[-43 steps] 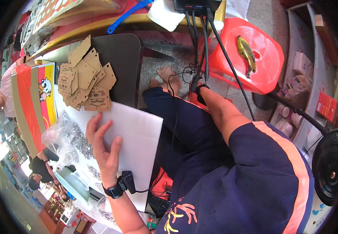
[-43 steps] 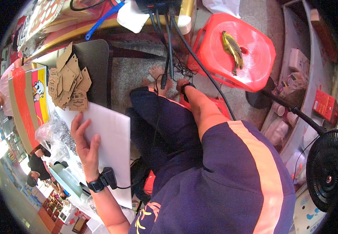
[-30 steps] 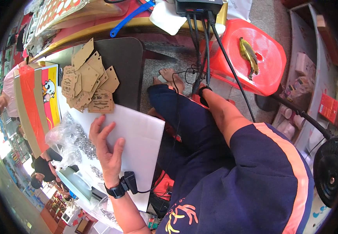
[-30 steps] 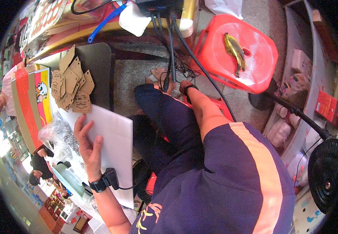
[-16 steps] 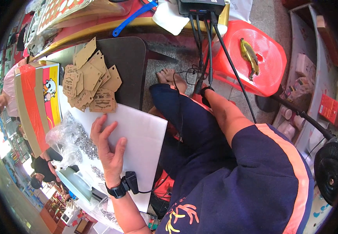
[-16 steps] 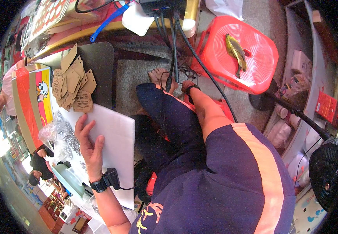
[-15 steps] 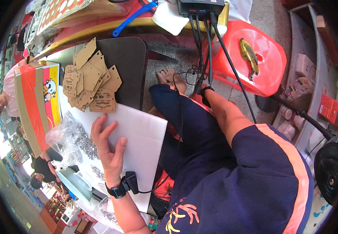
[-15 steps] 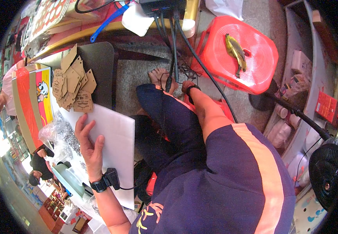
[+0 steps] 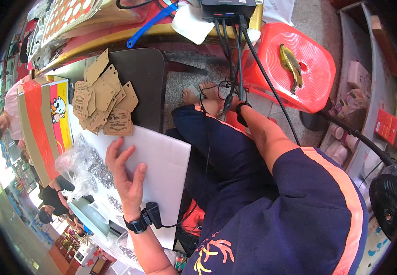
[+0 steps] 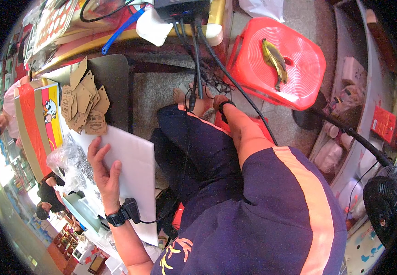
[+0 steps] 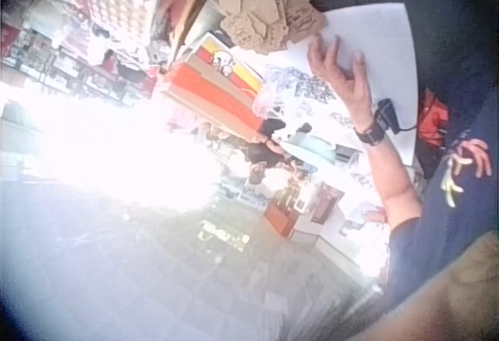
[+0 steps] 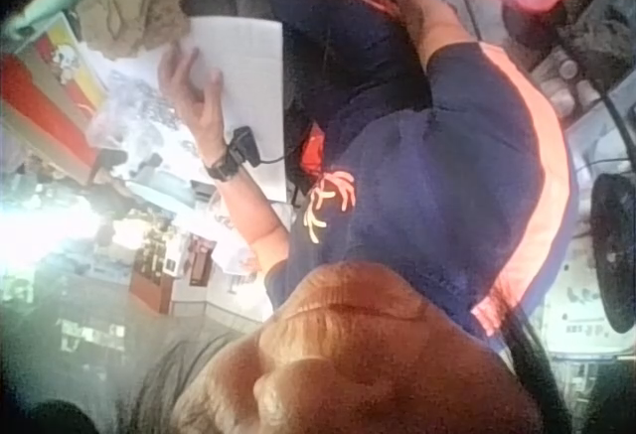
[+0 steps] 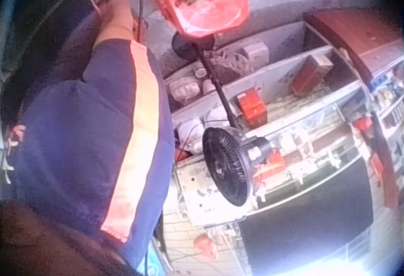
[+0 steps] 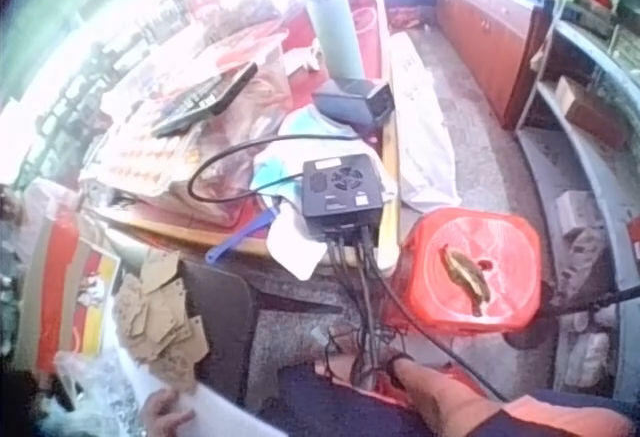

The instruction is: Assembling small leather tags by manually inserting metallic rivets into pre-punched holes.

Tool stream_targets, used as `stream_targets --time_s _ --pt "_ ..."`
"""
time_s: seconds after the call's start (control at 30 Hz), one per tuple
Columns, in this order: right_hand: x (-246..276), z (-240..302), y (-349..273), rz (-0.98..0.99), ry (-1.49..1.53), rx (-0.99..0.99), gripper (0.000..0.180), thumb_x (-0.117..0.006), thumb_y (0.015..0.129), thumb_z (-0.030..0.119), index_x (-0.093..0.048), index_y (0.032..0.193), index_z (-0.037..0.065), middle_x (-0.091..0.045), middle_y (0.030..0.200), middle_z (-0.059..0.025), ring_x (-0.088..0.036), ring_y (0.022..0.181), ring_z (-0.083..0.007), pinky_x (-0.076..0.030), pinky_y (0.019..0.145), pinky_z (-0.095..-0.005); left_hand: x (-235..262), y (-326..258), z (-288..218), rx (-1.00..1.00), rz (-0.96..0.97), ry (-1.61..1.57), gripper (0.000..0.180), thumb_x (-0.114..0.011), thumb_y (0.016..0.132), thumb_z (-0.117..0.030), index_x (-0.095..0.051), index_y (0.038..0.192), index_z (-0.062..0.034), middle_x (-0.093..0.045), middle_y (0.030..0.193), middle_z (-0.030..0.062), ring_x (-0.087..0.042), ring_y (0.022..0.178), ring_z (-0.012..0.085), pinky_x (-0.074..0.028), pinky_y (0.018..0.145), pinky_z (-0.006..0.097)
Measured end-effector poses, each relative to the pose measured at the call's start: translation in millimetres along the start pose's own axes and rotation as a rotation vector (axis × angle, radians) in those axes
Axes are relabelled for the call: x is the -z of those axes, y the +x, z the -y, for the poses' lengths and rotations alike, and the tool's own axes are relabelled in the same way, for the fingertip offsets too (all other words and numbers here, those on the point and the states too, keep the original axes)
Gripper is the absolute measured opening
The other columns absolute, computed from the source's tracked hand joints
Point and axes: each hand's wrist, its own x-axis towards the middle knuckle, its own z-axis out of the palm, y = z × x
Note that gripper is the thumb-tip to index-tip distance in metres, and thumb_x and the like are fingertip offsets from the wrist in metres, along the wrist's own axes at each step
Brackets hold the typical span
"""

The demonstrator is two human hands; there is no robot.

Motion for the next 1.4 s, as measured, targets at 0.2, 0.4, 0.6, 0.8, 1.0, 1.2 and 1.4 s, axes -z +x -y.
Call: stream_targets --time_s 0.2,0.4,0.6,0.8,1.0,1.2,1.4 --pt "-14.7 14.8 -4.0 -0.141 0.110 0.045 0.023 -0.050 0.088 0.024 -0.064 0.091 0.006 -0.068 0.086 -0.0166 -0.068 0.083 -0.0327 -0.052 0.063 -0.0457 5.0 -6.0 0.2 0.042 -0.006 0.002 0.039 -0.070 0.085 -0.019 -0.059 0.119 -0.0046 -0.043 0.141 0.0143 -0.034 0.135 0.0310 -0.022 0.114 0.042" --pt "-26.4 -63.6 12.2 -0.112 0.065 -0.275 0.026 -0.062 0.074 0.020 -0.075 0.091 0.006 -0.071 0.095 -0.0182 -0.070 0.090 -0.0317 -0.056 0.079 -0.0419 -11.6 10.1 -2.3 -0.049 0.005 -0.071 0.038 -0.069 0.084 -0.018 -0.060 0.118 -0.0043 -0.044 0.140 0.0141 -0.035 0.134 0.0311 -0.023 0.113 0.042" --pt "28.7 35.2 -32.6 -0.057 0.186 -0.118 0.027 -0.063 0.075 0.022 -0.075 0.091 0.004 -0.072 0.096 -0.0186 -0.071 0.089 -0.0297 -0.057 0.078 -0.0410 8.1 -7.2 -1.8 0.029 -0.016 0.054 0.039 -0.070 0.084 -0.021 -0.060 0.118 -0.0043 -0.045 0.140 0.0139 -0.036 0.134 0.0312 -0.024 0.113 0.043" --pt "45.0 1.1 -53.3 0.019 0.177 -0.099 0.034 -0.040 0.090 0.020 -0.064 0.107 0.002 -0.064 0.108 -0.0306 -0.062 0.105 -0.0452 -0.052 0.086 -0.0519 2.5 1.0 -1.4 -0.001 0.049 0.022 0.042 -0.068 0.087 -0.019 -0.056 0.124 -0.0042 -0.038 0.146 0.0144 -0.031 0.139 0.0280 -0.021 0.116 0.040" --pt "74.0 32.3 -77.4 -0.014 0.201 -0.138 0.036 -0.036 0.093 0.022 -0.063 0.102 0.000 -0.065 0.104 -0.0309 -0.064 0.101 -0.0449 -0.051 0.086 -0.0527 6.9 -6.4 2.9 0.007 0.035 0.041 0.042 -0.068 0.087 -0.019 -0.056 0.124 -0.0040 -0.038 0.145 0.0141 -0.031 0.139 0.0281 -0.021 0.116 0.040" --pt "60.1 58.6 -65.7 -0.089 0.127 -0.147 0.027 -0.059 0.078 0.024 -0.075 0.090 0.005 -0.071 0.096 -0.0196 -0.070 0.091 -0.0313 -0.056 0.080 -0.0412 11.3 -12.7 -3.6 0.042 -0.039 0.060 0.038 -0.070 0.085 -0.021 -0.059 0.118 -0.0050 -0.045 0.140 0.0139 -0.036 0.133 0.0312 -0.024 0.113 0.043" --pt "-6.4 -96.2 -30.7 -0.226 0.090 -0.262 0.031 -0.065 0.075 0.028 -0.075 0.095 0.005 -0.071 0.101 -0.0187 -0.070 0.096 -0.0317 -0.055 0.084 -0.0416 -16.3 14.3 -6.0 -0.096 -0.007 -0.068 0.038 -0.070 0.085 -0.020 -0.060 0.118 -0.0043 -0.046 0.140 0.0137 -0.036 0.134 0.0315 -0.023 0.113 0.043"
